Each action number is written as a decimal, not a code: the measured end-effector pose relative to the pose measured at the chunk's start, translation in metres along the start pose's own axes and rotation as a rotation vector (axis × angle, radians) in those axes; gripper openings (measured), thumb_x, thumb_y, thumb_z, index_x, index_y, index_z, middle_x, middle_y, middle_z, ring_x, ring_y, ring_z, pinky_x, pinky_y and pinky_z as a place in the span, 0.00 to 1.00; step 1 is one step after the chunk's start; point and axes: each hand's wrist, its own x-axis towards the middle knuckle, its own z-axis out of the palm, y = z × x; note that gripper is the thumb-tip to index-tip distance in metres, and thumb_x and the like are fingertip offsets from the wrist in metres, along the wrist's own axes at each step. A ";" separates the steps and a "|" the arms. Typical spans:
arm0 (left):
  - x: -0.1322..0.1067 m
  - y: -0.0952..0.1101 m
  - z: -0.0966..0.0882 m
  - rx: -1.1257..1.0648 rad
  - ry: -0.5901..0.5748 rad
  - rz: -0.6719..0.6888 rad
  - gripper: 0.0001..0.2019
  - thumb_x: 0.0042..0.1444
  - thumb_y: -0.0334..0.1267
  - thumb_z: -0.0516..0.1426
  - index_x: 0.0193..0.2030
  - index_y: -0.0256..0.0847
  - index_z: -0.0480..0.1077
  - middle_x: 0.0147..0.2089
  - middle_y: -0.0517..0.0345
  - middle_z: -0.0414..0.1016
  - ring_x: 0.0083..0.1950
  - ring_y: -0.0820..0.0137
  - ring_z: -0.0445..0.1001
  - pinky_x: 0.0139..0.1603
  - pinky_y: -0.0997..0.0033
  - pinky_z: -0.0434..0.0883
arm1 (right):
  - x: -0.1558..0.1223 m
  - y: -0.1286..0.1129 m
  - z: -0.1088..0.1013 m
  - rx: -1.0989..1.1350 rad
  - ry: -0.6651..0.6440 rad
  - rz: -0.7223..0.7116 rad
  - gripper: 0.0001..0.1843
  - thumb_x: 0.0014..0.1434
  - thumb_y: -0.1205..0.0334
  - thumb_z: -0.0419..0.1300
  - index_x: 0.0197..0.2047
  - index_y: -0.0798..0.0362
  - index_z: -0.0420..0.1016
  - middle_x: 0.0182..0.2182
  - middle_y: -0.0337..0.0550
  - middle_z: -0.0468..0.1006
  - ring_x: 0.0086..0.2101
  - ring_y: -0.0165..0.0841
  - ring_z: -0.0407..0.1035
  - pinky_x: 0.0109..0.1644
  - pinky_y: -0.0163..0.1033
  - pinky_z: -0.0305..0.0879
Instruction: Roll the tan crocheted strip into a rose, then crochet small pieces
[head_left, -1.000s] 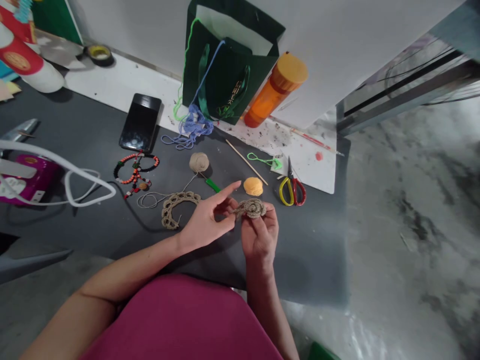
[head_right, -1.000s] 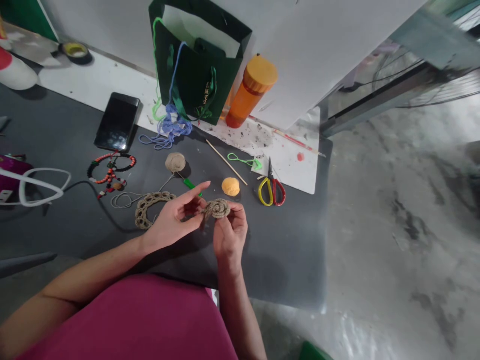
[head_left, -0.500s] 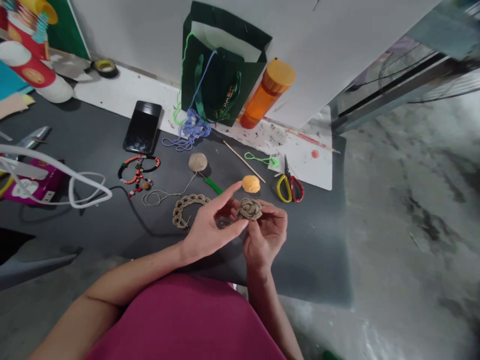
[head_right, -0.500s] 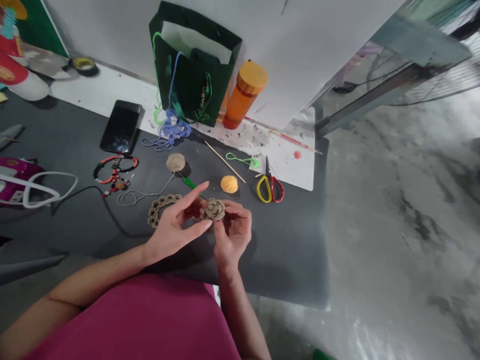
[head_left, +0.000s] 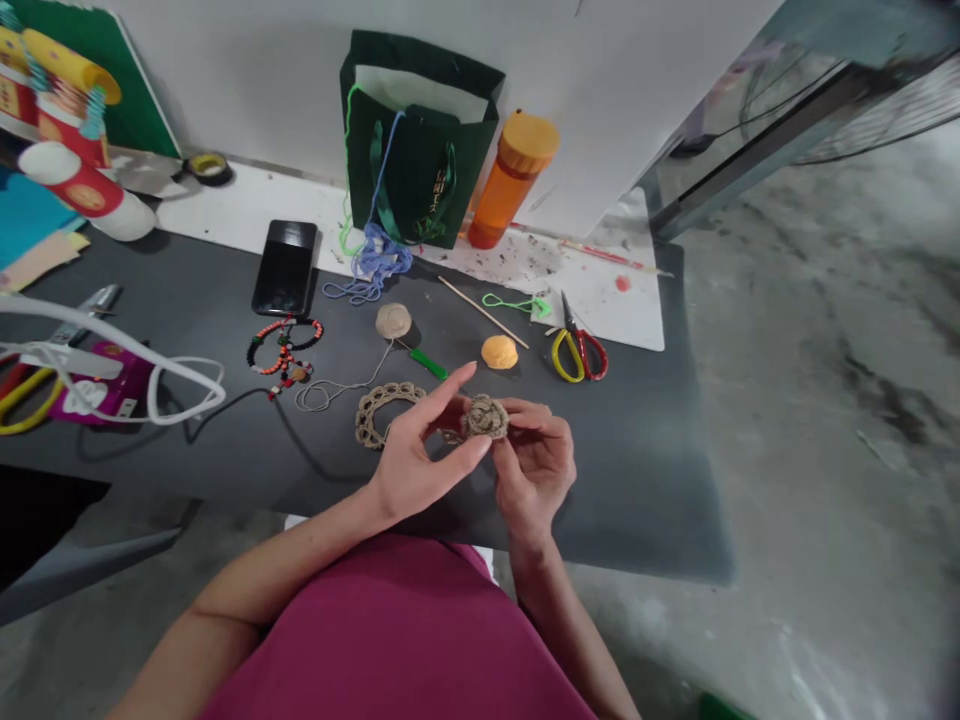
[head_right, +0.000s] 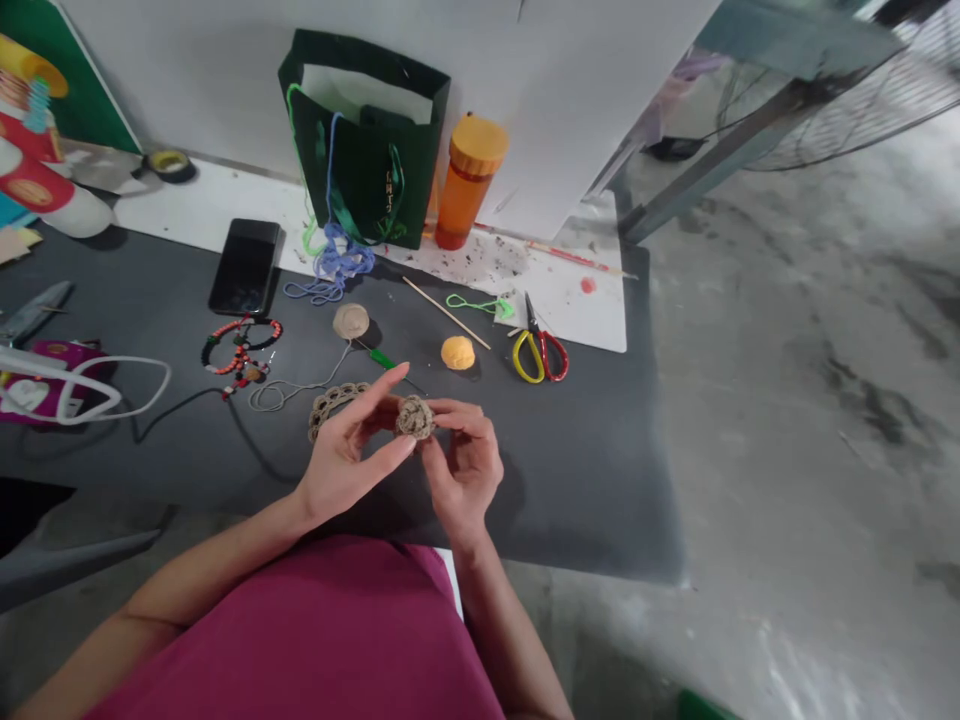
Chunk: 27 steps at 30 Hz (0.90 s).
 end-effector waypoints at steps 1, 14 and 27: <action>-0.001 0.001 -0.001 0.010 -0.012 0.001 0.34 0.55 0.37 0.65 0.70 0.42 0.64 0.49 0.51 0.79 0.46 0.66 0.79 0.52 0.64 0.78 | 0.001 -0.001 0.000 -0.012 -0.003 -0.023 0.09 0.60 0.67 0.64 0.42 0.46 0.71 0.39 0.41 0.81 0.42 0.35 0.78 0.44 0.44 0.76; -0.007 0.004 -0.006 0.107 -0.030 0.014 0.32 0.56 0.35 0.62 0.68 0.40 0.66 0.48 0.51 0.80 0.44 0.67 0.80 0.50 0.66 0.79 | -0.006 -0.012 -0.005 0.033 -0.083 0.122 0.14 0.61 0.62 0.64 0.51 0.45 0.76 0.42 0.43 0.81 0.41 0.35 0.76 0.46 0.45 0.74; -0.008 0.004 -0.011 0.323 -0.046 0.162 0.34 0.56 0.31 0.62 0.70 0.43 0.63 0.50 0.50 0.80 0.44 0.67 0.78 0.52 0.64 0.77 | -0.012 0.006 -0.010 0.161 -0.089 0.302 0.09 0.58 0.57 0.69 0.42 0.47 0.80 0.38 0.41 0.80 0.40 0.32 0.76 0.44 0.38 0.75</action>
